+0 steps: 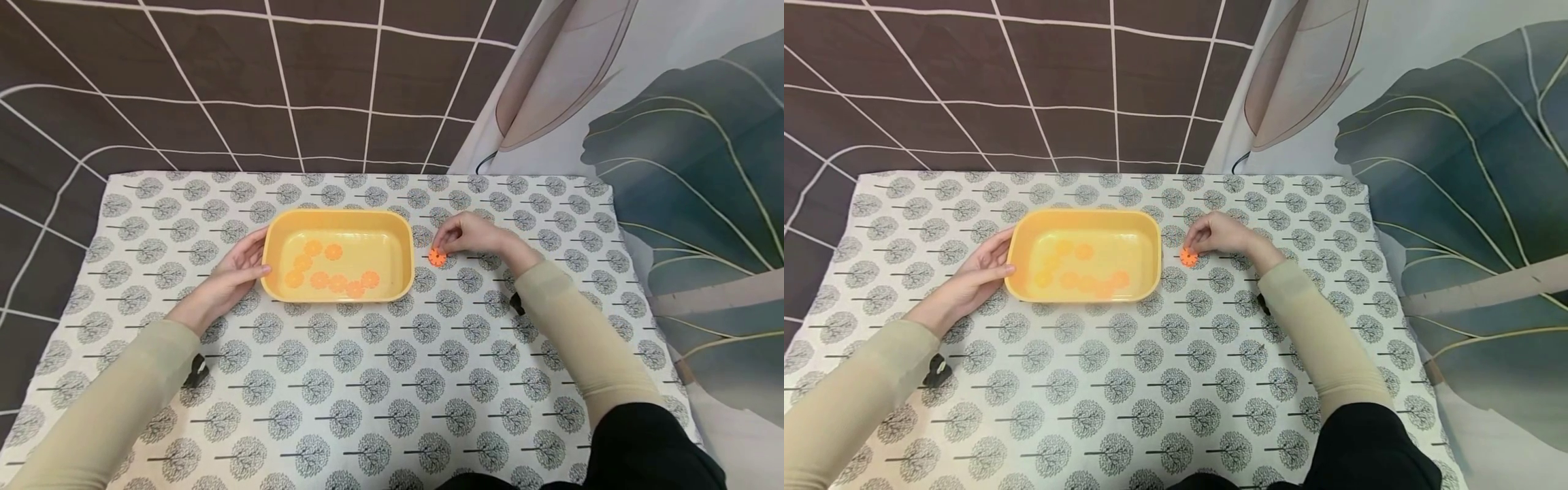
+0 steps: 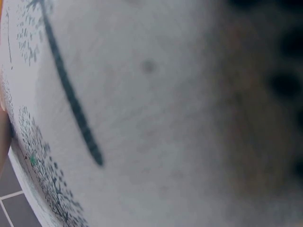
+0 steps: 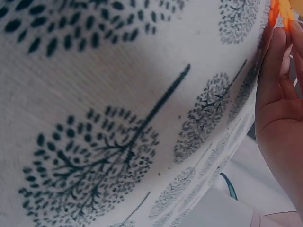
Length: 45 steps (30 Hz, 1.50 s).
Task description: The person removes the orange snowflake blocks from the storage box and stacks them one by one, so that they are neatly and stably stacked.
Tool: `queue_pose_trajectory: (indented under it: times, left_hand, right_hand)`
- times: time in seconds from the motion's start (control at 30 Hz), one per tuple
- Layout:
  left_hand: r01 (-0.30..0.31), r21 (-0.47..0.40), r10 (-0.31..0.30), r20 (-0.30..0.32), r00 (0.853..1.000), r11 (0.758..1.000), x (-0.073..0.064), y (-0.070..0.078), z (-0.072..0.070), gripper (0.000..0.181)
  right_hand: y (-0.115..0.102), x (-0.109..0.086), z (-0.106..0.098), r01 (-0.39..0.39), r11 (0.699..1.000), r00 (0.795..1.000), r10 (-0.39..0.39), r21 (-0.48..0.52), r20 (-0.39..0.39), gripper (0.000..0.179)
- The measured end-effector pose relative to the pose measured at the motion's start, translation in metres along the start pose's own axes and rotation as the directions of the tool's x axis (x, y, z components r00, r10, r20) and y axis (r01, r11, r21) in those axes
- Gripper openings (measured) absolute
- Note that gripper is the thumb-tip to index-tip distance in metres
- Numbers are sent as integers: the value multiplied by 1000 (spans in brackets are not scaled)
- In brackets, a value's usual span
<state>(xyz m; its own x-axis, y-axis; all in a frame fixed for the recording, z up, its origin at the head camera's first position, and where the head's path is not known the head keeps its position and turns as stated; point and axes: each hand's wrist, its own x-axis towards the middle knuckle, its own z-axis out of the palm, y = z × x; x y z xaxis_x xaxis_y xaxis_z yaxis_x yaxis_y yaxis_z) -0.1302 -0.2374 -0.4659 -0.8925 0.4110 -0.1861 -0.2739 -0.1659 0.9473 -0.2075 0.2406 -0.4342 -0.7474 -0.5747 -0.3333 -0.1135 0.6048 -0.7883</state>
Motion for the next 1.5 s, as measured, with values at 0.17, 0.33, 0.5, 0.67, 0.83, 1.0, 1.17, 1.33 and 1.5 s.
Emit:
queue_pose_trajectory:
  times: [0.17,0.33,0.5,0.67,0.83,1.0,1.17,1.33,1.5]
  left_hand:
    - [17,20,-17,-5,1000,1000,-1,1,-1,81]
    - [22,28,-22,-4,1000,999,-2,3,0,80]
    - [22,26,-22,-7,1000,999,-2,4,-1,80]
    - [25,22,-25,-8,1000,999,-4,4,-2,81]
    - [22,31,-22,-4,1000,999,-2,3,-1,81]
    - [18,27,-18,5,1000,999,2,2,0,82]
    - [16,29,-16,6,1000,999,2,1,-1,82]
    - [23,33,-23,4,1000,999,2,1,-2,81]
    - [23,29,-23,7,1000,999,2,1,-2,80]
  right_hand:
    - [2,1,2,-11,1000,1000,10,-12,-20,13]
    - [1,1,4,-36,999,999,35,-28,-41,13]
    - [0,2,5,-40,998,998,38,-56,-47,12]
    - [1,4,6,-47,996,998,44,-78,-48,12]
    - [3,6,6,-40,993,998,34,-107,-58,12]
    - [5,4,4,-53,992,996,45,-115,-75,12]
    - [4,4,5,-57,994,996,49,-98,-80,12]
    - [1,5,6,-52,996,995,46,-72,-88,11]
    - [-8,5,3,-14,998,996,8,-59,-91,13]
